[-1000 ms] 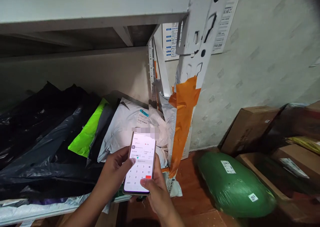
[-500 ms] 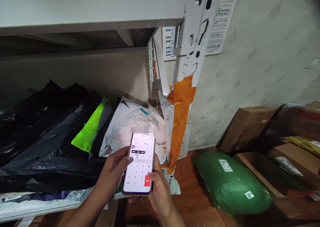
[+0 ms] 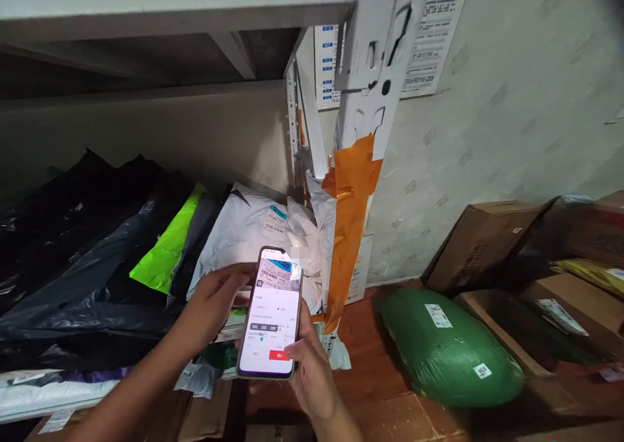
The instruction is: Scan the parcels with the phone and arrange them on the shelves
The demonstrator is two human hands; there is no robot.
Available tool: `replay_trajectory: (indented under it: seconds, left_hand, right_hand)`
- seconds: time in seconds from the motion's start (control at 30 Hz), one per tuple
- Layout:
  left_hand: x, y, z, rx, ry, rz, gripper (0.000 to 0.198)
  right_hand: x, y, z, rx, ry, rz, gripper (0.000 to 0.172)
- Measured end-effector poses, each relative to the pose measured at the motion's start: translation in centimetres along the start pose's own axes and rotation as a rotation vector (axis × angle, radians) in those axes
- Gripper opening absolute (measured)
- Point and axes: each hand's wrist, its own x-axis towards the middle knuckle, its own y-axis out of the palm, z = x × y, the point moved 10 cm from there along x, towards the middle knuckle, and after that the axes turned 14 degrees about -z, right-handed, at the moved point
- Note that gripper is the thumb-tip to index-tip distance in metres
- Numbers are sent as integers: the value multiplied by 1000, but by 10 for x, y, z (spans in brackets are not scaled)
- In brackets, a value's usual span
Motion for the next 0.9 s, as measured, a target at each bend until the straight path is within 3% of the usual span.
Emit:
replay_trajectory:
  seconds: [0.07,0.17,0.23,0.3,0.47,0.6,0.67,0.77,0.9]
  left_hand:
    - [18,-1,-25,209,183,25,57]
    - [49,5,-48,714,433,5,47]
    - [71,21,-45,1017,531,73,44]
    - [88,38,-35,1171,596,175,41]
    - [111,62,-4,1279,652,362,40]
    - [108,64,0,1379,711,342,50]
    - [104,66,-2,1417,761,333,49]
    - [103,70,-4,1446,816,307,46]
    - [113,72,0,1531,760,265,50]
  right_hand:
    - [2,-3,-1,5,13,16,81]
    - [8,-11,-2,-10,-4,45,89]
    - [12,-16,-3,-26,-28,76,93]
    - [16,-22,-2,-53,-68,79,92]
    - [21,-29,5,-116,-105,84,95]
    - [19,-26,1,-102,2,160,103]
    - [22,-24,-10,-78,48,226,102]
    - [44,-28,-39,-67,46,224,87]
    - [72,-24,-74,-83,54,242,69]
